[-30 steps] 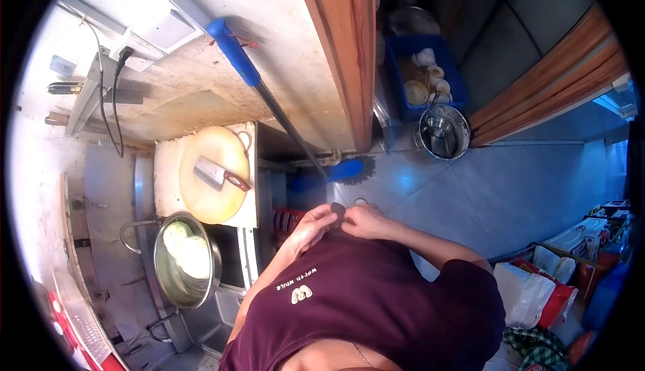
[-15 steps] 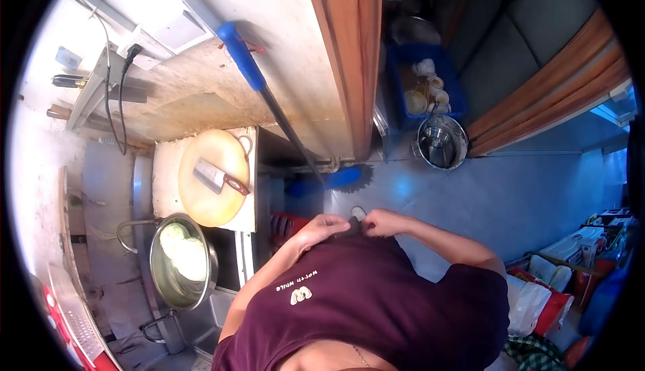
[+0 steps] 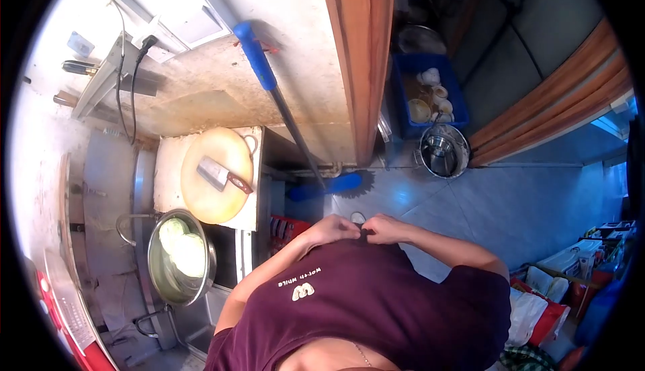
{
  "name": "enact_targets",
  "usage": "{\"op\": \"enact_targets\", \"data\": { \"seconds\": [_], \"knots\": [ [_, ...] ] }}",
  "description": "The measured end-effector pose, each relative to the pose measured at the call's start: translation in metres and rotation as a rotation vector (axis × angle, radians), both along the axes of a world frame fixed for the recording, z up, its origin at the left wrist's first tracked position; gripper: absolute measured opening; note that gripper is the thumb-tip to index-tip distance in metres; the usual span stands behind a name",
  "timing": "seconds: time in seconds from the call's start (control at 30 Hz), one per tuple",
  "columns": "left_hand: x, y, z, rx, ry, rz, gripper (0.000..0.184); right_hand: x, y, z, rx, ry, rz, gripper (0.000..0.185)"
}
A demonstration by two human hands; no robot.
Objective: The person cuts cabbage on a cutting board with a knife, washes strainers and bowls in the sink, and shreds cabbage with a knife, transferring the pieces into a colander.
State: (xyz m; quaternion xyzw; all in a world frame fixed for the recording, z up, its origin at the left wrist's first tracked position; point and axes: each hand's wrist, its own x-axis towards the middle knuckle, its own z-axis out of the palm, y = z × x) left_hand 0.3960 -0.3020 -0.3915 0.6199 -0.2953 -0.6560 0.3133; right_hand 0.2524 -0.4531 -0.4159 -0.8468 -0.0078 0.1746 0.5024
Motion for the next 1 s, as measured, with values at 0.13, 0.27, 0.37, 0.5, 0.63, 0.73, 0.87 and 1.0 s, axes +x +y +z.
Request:
{"op": "enact_targets", "data": {
  "seconds": [0.13, 0.27, 0.37, 0.5, 0.63, 0.73, 0.87, 1.0],
  "knots": [
    [-0.001, 0.006, -0.016, -0.106, 0.112, 0.072, 0.021, -0.001, -0.001, -0.005, 0.059, 0.013, -0.036, 0.012],
    [0.000, 0.005, -0.008, -0.284, -0.178, -0.084, 0.018, 0.000, -0.002, -0.014, 0.082, -0.014, -0.032, 0.011],
    [0.004, -0.001, 0.005, -0.316, -0.402, -0.270, 0.018, 0.001, -0.003, -0.015, 0.074, 0.021, -0.068, 0.012],
    [0.013, -0.001, 0.010, -0.449, -0.391, -0.383, 0.022, 0.000, 0.007, -0.031, 0.231, 0.044, -0.247, 0.013],
    [0.013, -0.005, 0.005, -0.433, -0.412, -0.468, 0.024, 0.000, 0.011, -0.031, 0.264, 0.065, -0.397, 0.012],
    [-0.003, -0.014, 0.018, -0.340, -0.731, -0.506, 0.023, 0.001, 0.013, -0.032, -0.014, -0.292, -0.346, 0.012],
    [-0.019, -0.024, 0.015, -0.126, -0.921, -0.517, 0.025, -0.003, 0.006, -0.017, -0.028, -0.303, -0.255, 0.011],
    [-0.020, -0.028, 0.028, -0.178, -0.969, -0.470, 0.026, -0.003, 0.002, -0.017, 0.025, -0.355, -0.214, 0.010]
  ]
}}
